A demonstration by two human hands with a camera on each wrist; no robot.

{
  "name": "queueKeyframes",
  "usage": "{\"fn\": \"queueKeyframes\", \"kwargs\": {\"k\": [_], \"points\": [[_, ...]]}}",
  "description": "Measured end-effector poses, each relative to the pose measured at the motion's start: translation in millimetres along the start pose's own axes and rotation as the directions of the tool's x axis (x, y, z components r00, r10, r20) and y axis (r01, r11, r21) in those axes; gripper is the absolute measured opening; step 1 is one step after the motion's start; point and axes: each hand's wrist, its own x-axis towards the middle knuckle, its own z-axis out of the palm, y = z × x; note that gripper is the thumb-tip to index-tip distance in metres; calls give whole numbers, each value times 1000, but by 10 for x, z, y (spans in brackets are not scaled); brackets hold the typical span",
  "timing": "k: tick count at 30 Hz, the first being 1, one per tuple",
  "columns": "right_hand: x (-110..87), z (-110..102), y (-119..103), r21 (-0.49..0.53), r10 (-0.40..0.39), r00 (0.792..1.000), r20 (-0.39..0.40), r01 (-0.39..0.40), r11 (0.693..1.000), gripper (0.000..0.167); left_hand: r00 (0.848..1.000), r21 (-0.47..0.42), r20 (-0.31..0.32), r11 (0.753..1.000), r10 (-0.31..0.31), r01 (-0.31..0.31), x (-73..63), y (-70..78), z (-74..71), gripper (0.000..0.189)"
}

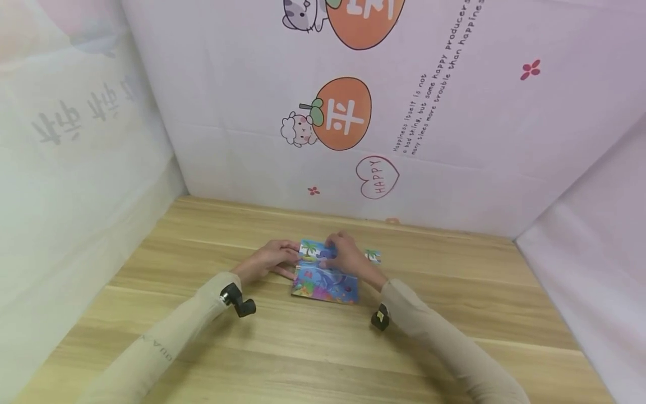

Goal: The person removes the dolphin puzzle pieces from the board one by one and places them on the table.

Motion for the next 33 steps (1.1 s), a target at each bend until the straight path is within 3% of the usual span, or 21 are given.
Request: {"fn": "queueKeyframes", "kwargs": {"k": [7, 13, 21, 27, 33], "points": [[69, -1, 56, 4, -20, 999, 30, 20, 1000, 47, 1000, 4, 23, 1000, -1, 1, -2, -4, -28, 48], [98, -11, 84, 42, -8, 999, 50, 6, 999, 49, 1000, 41, 8, 999, 26, -26, -2, -37, -14, 54], [117, -20, 87, 49, -45, 999, 16, 44, 998, 49, 998, 47, -30, 997, 59, -57, -4, -18, 12, 50], [126, -65, 82, 127, -36, 999, -9, 37, 991, 38, 997, 70, -51, 996, 61, -57, -28, 21, 18, 50], [74, -154, 159, 207, -79, 997, 13, 74, 975, 23, 997, 53, -55, 997, 50, -47, -23, -20, 52, 48]]}}
